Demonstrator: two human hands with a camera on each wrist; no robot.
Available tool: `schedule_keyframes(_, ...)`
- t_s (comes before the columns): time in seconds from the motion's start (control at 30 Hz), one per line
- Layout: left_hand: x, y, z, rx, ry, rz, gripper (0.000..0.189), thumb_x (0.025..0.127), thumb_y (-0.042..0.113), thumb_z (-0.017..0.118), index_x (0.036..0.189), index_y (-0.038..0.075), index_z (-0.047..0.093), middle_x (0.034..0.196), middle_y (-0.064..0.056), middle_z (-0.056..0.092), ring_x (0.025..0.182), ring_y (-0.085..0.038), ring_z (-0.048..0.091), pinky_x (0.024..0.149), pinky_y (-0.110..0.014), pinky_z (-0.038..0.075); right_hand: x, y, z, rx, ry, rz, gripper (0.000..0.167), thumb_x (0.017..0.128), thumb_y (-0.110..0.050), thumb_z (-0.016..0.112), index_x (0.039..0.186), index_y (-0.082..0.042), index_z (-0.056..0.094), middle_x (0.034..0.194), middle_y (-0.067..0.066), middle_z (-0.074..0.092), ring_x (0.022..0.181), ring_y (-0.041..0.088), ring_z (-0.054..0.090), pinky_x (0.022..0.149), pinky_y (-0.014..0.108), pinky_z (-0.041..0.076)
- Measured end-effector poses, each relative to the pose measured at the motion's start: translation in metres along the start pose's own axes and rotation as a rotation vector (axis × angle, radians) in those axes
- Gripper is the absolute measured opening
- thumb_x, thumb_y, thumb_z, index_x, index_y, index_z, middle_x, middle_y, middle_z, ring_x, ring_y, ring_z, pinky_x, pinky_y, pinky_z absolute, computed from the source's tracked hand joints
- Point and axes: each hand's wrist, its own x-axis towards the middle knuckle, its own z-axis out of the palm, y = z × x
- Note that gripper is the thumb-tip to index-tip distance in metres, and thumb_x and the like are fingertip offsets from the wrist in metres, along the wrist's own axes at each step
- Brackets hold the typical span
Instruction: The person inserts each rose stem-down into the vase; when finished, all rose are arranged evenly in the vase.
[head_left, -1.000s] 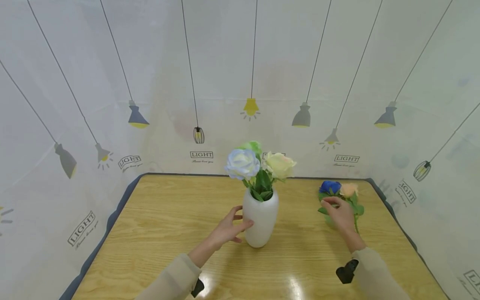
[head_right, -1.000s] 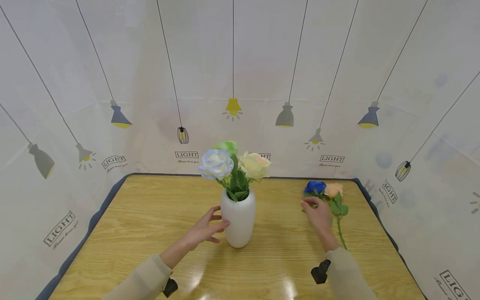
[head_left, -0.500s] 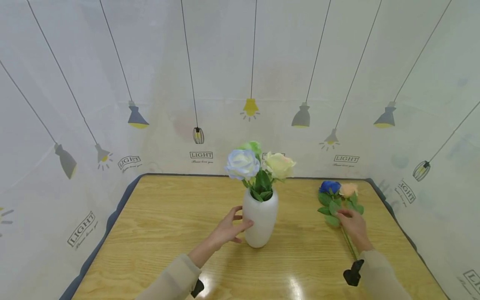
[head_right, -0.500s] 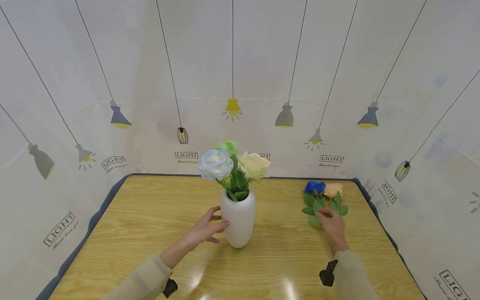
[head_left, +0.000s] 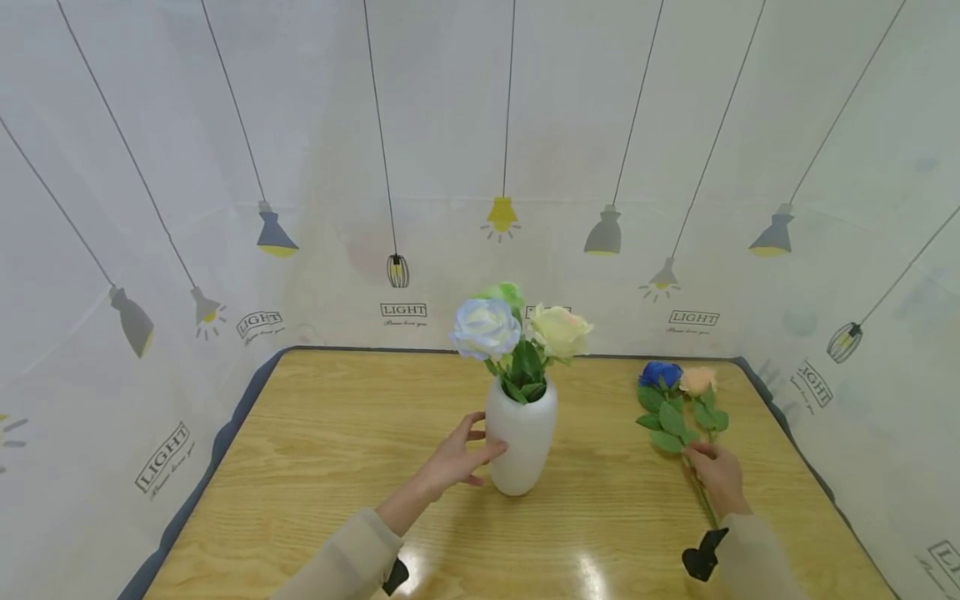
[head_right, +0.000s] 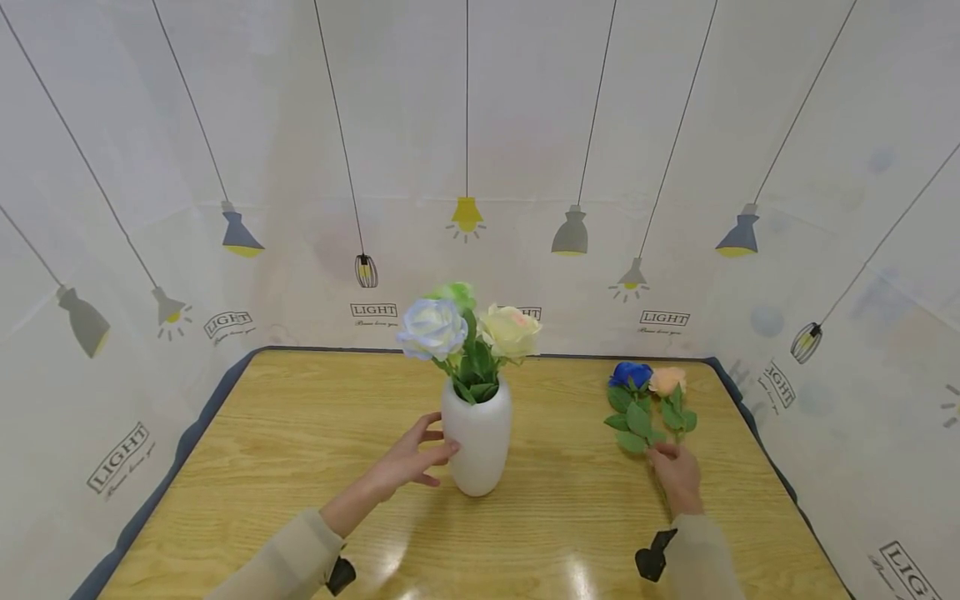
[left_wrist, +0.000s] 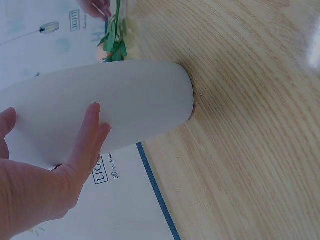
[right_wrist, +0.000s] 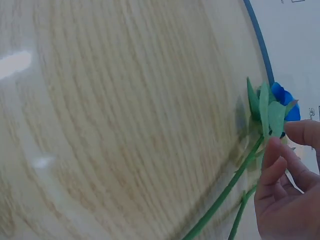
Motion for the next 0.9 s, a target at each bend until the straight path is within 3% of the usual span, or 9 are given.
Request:
schedule_keyframes(0.23, 0.000, 0.000, 0.000, -0.006, -0.001, 0.006, 0.080, 0.080, 0.043, 0.062, 0.139, 0.008, 0.020, 0.130, -0.024, 0.031, 0.104, -0.036, 0.048, 0.064, -0.041, 0.051, -0.019, -0.012, -0.003, -0.099, -0.012, 0.031, 0.043, 0.083, -0.016, 0.052, 0.113, 0.015, 0.046, 0.091, 0.021, 0.056, 0.065, 0.017, 0.056, 0.060, 0.025, 0.043)
schedule_keyframes(0.47, 0.000, -0.001, 0.000, -0.001, 0.002, 0.000, 0.082, 0.078, 0.045, 0.063, 0.138, 0.009, 0.021, 0.130, -0.023, 0.032, 0.106, -0.037, 0.045, 0.065, -0.039, 0.051, -0.023, -0.005, -0.003, -0.229, -0.019, -0.011, 0.043, 0.081, -0.016, 0.050, 0.110, 0.015, 0.049, 0.102, 0.030, 0.051, 0.090, 0.041, 0.047, 0.075, 0.047, 0.040)
schedule_keyframes(0.63, 0.000, -0.002, 0.000, 0.003, 0.000, 0.003, 0.081, 0.079, 0.044, 0.063, 0.138, 0.008, 0.021, 0.130, -0.023, 0.032, 0.106, -0.036, 0.046, 0.065, -0.039, 0.051, -0.021, -0.001, 0.001, -0.268, -0.019, -0.004, 0.041, 0.079, -0.014, 0.049, 0.110, 0.013, 0.050, 0.102, 0.030, 0.052, 0.090, 0.042, 0.047, 0.072, 0.047, 0.041)
schedule_keyframes(0.9, 0.000, -0.001, 0.000, -0.002, -0.002, 0.004, 0.082, 0.078, 0.045, 0.063, 0.139, 0.009, 0.021, 0.130, -0.023, 0.032, 0.106, -0.036, 0.046, 0.066, -0.040, 0.051, -0.018, 0.004, 0.009, -0.219, -0.026, 0.013, 0.038, 0.079, -0.009, 0.051, 0.110, 0.012, 0.051, 0.095, 0.026, 0.054, 0.084, 0.036, 0.050, 0.066, 0.042, 0.043)
